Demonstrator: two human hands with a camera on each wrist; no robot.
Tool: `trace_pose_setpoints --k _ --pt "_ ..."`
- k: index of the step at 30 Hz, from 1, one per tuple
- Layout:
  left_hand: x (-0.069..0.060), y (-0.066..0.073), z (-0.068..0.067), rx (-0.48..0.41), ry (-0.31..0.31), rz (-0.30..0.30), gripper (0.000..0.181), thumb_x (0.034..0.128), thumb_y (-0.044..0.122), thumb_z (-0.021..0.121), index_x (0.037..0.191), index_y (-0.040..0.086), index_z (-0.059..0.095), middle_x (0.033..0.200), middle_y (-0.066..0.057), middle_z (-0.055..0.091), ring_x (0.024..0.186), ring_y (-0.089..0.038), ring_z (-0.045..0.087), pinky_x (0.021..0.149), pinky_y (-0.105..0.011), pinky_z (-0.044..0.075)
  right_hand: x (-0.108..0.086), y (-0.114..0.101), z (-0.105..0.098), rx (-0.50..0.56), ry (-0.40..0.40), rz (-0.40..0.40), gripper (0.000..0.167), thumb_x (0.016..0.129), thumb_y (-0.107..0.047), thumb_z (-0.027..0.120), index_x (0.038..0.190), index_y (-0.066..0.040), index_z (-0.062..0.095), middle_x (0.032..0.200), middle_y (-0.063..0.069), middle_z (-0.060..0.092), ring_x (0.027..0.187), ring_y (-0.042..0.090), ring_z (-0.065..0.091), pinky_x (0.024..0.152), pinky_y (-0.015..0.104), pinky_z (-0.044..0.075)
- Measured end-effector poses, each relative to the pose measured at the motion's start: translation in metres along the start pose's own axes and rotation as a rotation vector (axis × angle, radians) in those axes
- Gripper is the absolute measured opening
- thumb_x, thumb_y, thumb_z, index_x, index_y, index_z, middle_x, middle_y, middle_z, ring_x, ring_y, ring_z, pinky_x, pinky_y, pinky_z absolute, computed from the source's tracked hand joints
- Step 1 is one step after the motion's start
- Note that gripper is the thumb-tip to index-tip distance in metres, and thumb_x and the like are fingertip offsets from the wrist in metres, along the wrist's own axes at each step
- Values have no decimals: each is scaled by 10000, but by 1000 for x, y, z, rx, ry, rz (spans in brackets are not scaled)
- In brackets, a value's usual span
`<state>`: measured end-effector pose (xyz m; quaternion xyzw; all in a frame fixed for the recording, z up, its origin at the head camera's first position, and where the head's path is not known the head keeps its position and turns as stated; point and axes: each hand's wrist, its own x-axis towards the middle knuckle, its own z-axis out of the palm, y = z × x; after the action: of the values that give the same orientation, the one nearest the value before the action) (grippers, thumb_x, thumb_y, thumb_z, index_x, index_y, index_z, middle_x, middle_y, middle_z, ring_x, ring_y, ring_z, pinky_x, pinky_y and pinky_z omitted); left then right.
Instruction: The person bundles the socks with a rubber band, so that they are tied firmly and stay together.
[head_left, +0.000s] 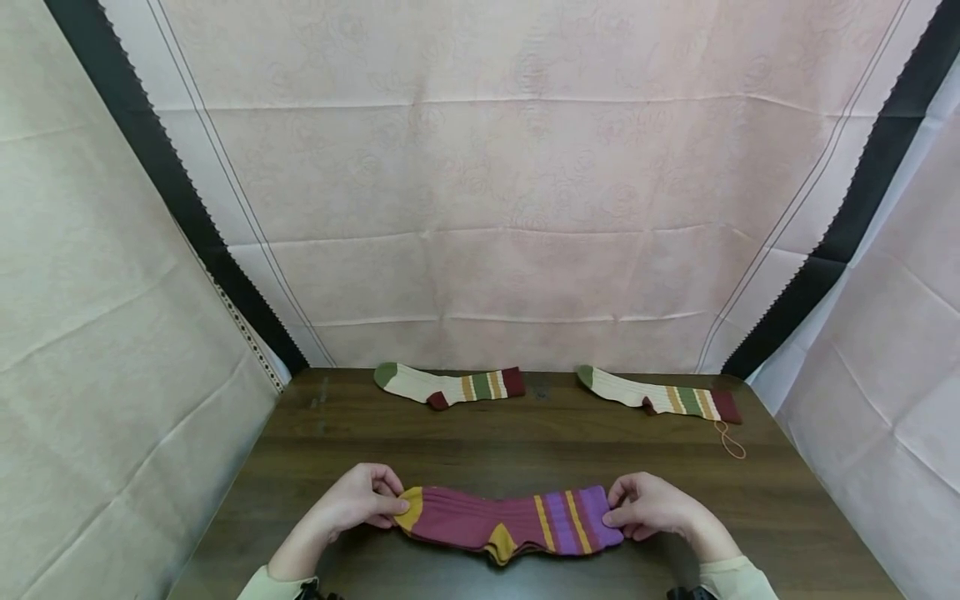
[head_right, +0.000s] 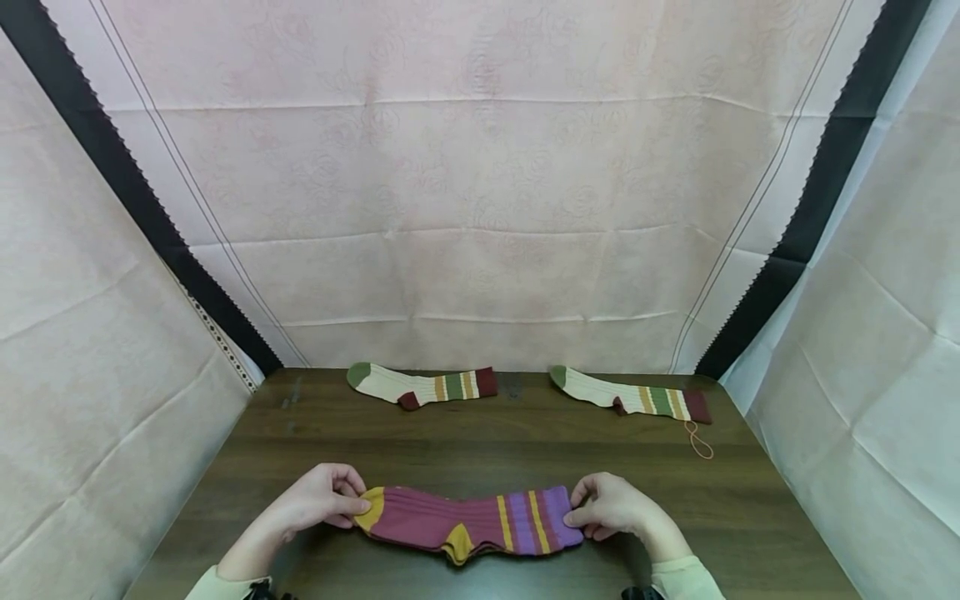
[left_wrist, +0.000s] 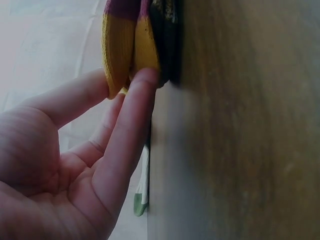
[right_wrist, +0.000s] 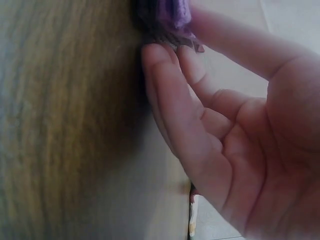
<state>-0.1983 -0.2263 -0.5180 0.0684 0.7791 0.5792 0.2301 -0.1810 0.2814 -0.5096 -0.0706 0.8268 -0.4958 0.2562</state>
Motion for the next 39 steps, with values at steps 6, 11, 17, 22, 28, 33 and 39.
trace_pose_setpoints --k 6,11,17,22,28,33,39 --pt "1 -3 1 17 5 -2 223 898 39 850 1018 -35 678 862 -109 699 738 -222 729 650 -380 646 0 -1 0 -14 4 1 202 932 -103 813 1004 -1 654 747 25 645 683 176 643 610 351 595" --pt "1 -4 1 19 10 -2 221 895 29 849 1014 -36 674 858 -103 690 742 -217 721 654 -387 645 0 -2 0 -13 5 11 205 928 -101 820 1003 -5 655 747 26 644 679 172 639 609 350 593" --pt "1 2 -2 29 -9 27 257 895 49 852 1054 -52 677 880 -107 698 787 -216 718 692 -407 649 1 -2 -4 -22 -20 10 206 941 -109 810 1032 2 662 773 36 656 699 185 649 624 365 601" --pt "6 10 -11 48 -10 60 338 923 90 839 1144 -95 662 946 -124 703 855 -239 723 770 -432 650 9 -10 -16 -22 -1 20 261 967 -133 785 1117 37 656 840 62 672 752 208 671 662 387 611" --pt "39 18 -31 169 84 149 392 939 180 850 1222 -34 685 1090 -119 721 971 -236 711 857 -409 619 38 -30 -30 8 33 -52 387 993 -144 759 1269 86 616 1029 93 711 966 285 714 833 470 628" --pt "81 23 -37 334 208 238 409 938 149 849 1300 30 702 1262 -121 726 1165 -289 679 995 -506 550 73 -53 -29 -10 -7 -93 460 1002 -154 757 1358 90 599 1194 124 719 1107 300 706 931 501 609" --pt "118 29 -24 501 218 355 462 904 75 863 1334 26 702 1337 -132 704 1305 -369 608 1110 -566 467 111 -72 -17 -21 14 -30 474 975 -138 775 1373 67 618 1211 115 731 1093 269 711 924 461 613"
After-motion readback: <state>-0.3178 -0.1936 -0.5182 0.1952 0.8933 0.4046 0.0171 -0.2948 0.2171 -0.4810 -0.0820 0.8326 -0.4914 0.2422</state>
